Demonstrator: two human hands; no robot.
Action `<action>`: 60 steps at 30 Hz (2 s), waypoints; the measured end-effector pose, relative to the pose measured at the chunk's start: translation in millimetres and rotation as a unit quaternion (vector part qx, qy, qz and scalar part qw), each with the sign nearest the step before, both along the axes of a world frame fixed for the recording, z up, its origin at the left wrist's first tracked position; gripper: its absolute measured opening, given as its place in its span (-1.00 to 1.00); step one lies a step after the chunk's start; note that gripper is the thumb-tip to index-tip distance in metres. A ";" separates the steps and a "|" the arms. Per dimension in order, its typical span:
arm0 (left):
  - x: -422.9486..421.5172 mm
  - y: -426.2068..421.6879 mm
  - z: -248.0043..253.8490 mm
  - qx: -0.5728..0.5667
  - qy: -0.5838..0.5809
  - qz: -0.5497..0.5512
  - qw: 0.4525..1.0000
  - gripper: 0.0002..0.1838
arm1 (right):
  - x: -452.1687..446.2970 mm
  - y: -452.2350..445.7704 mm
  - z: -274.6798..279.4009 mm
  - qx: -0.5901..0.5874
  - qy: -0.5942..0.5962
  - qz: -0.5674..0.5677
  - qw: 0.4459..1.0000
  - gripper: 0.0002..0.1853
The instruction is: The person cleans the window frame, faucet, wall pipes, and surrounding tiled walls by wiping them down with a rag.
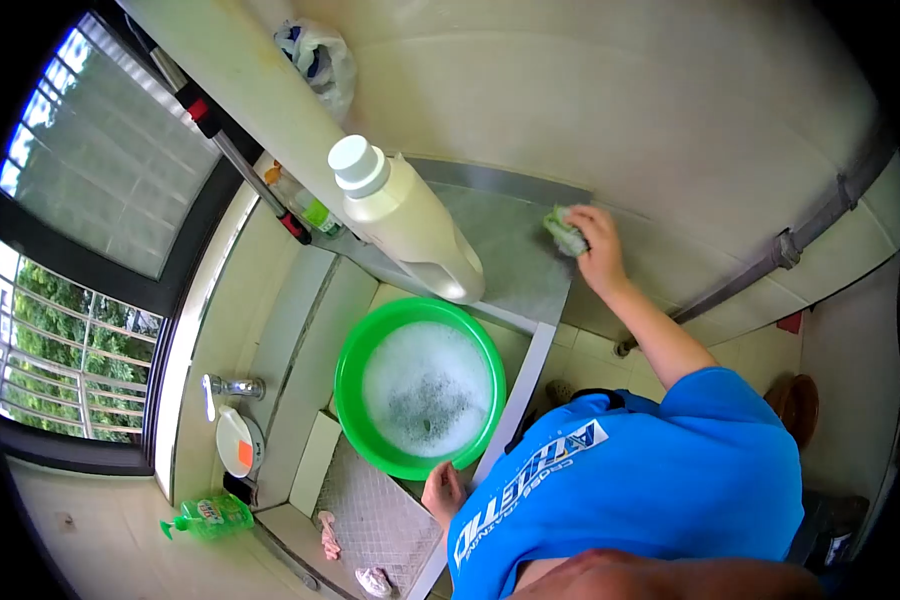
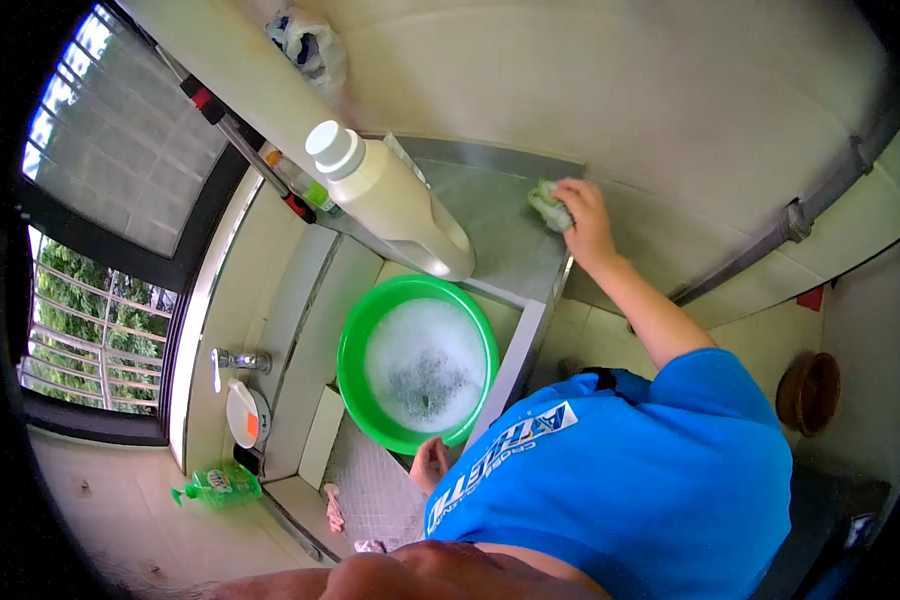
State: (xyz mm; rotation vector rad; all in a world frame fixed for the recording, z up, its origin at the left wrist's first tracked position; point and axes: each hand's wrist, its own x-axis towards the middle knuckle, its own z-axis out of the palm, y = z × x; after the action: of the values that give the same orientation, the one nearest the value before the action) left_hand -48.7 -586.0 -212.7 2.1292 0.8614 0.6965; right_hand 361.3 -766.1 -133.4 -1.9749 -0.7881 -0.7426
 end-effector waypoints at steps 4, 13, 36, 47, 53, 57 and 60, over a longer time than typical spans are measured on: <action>4.0 -2.6 8.8 0.004 0.010 0.016 1.000 -0.91 | 35.2 9.0 25.0 -0.028 -0.074 -0.013 0.997 -0.58; 8.6 -8.1 15.7 -0.005 0.010 0.074 0.997 -0.93 | 95.7 102.8 -6.1 -0.166 -0.143 0.044 0.975 -0.78; -6.8 13.6 -26.5 -0.029 0.015 0.048 0.998 -0.89 | 29.5 -71.0 15.6 -0.112 0.138 0.027 0.984 -0.69; 131.4 -8.5 46.4 0.076 -0.098 -0.247 0.961 -0.92 | 41.4 -158.0 202.6 0.052 -0.351 -0.329 0.875 -0.54; 152.0 -33.2 42.3 0.070 -0.131 -0.378 0.914 -0.89 | 31.9 -147.8 41.6 -0.303 -0.196 -0.212 0.908 -0.57; 150.2 -30.8 41.9 0.062 -0.118 -0.403 0.905 -0.86 | 18.5 -173.3 61.8 -0.242 -0.137 -0.193 0.941 -0.53; 153.2 -32.2 41.4 0.032 -0.108 -0.405 0.907 -0.84 | 15.0 -192.1 155.9 -0.113 -0.223 -0.303 0.920 -0.49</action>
State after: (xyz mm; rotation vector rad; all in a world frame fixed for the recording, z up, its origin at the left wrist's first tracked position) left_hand 104.5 -618.1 -171.3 2.1484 -0.1972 0.4918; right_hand 376.3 -958.2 22.6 -2.3213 -0.5192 -1.5700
